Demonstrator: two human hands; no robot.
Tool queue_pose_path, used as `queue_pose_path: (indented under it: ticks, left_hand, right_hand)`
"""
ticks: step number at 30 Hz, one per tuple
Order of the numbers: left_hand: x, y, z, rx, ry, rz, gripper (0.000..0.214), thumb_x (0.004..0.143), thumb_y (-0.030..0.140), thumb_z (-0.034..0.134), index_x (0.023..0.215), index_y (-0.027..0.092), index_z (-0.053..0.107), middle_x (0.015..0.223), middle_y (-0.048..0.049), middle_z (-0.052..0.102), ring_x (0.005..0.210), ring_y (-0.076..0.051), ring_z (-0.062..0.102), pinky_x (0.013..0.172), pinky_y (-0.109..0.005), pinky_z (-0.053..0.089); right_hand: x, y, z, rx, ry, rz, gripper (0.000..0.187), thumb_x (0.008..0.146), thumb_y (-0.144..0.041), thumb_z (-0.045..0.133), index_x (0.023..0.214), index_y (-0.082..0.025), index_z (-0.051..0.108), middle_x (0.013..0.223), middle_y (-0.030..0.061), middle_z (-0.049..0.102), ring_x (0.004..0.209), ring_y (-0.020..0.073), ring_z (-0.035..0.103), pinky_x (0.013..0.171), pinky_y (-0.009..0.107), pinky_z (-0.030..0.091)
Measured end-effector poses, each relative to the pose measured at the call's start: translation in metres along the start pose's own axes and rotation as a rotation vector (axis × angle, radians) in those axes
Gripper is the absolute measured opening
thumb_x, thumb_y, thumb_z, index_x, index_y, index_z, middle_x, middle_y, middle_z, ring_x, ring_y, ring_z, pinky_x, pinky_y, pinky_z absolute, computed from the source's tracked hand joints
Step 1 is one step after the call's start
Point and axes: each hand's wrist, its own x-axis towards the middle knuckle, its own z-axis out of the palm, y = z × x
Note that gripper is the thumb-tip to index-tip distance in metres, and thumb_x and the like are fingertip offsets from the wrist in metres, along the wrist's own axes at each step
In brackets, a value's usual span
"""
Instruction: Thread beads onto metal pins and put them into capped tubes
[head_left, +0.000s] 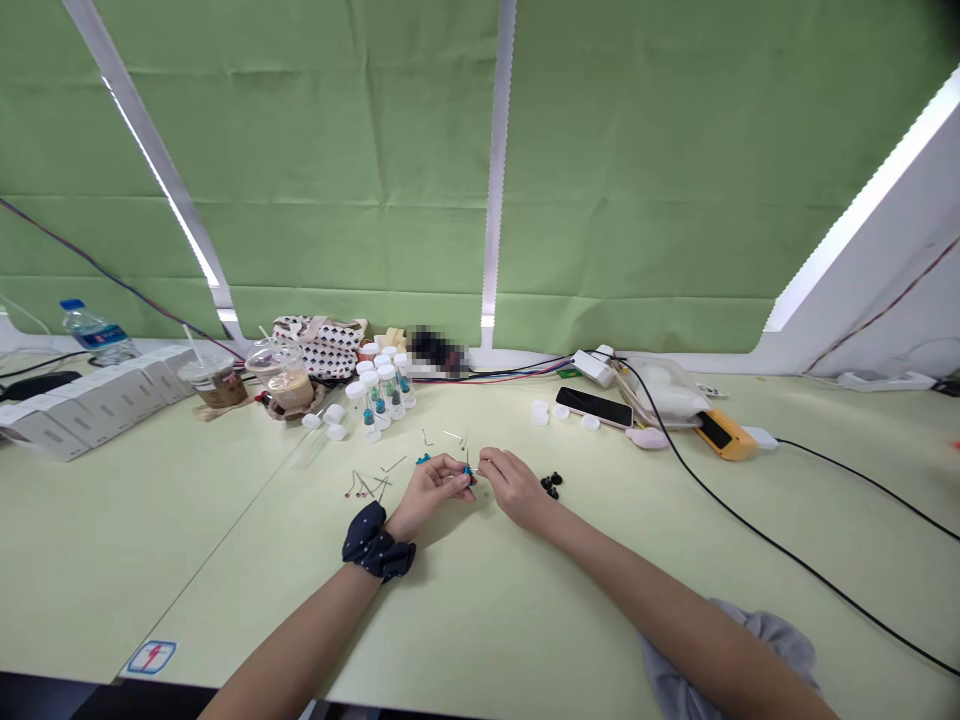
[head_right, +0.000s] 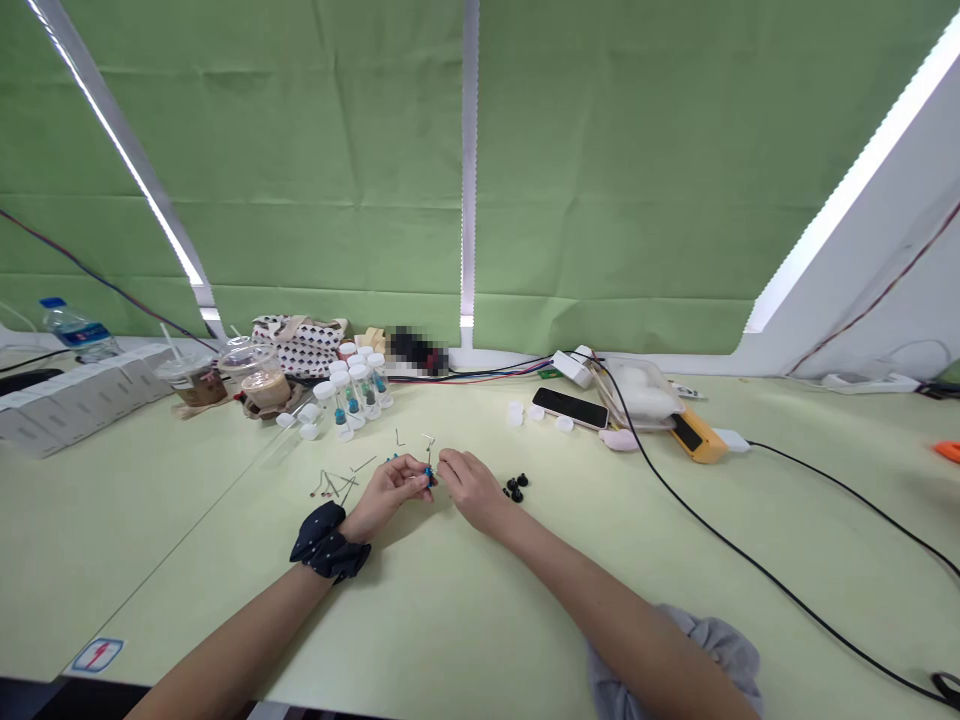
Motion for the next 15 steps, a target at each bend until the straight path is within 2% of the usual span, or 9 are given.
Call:
queue_pose_path:
  ticks: [6, 10, 15]
  left_hand:
    - [-0.0005, 0.0009, 0.0009, -0.003, 0.017, 0.01, 0.027, 0.068, 0.029, 0.071, 0.083, 0.013, 0.056, 0.08, -0.0056, 0.067, 0.061, -0.014, 0.064, 0.065, -0.029, 0.049]
    - [-0.0008, 0.0015, 0.0014, 0.004, 0.009, 0.014, 0.025, 0.068, 0.028, 0.071, 0.082, 0.013, 0.055, 0.079, -0.0052, 0.066, 0.06, -0.014, 0.064, 0.064, -0.028, 0.049]
    - [-0.0014, 0.0023, 0.0024, 0.001, -0.008, 0.004, 0.026, 0.068, 0.029, 0.071, 0.082, 0.013, 0.056, 0.077, -0.0051, 0.066, 0.059, -0.014, 0.063, 0.064, -0.028, 0.049]
  right_hand:
    - [0.0016, -0.001, -0.0001, 0.076, 0.035, 0.014, 0.031, 0.088, -0.004, 0.028, 0.102, -0.015, 0.052, 0.094, 0.0103, 0.053, 0.081, 0.0174, 0.048, 0.071, 0.03, 0.041]
    - [0.0026, -0.0016, -0.0011, 0.034, 0.021, -0.023, 0.03, 0.087, -0.004, 0.028, 0.098, -0.014, 0.054, 0.085, 0.0096, 0.053, 0.077, 0.0178, 0.047, 0.069, 0.031, 0.039]
    - [0.0016, 0.0004, -0.0022, -0.036, -0.026, -0.073, 0.029, 0.089, -0.008, 0.027, 0.094, -0.015, 0.055, 0.085, 0.0095, 0.054, 0.076, 0.018, 0.048, 0.067, 0.031, 0.037]
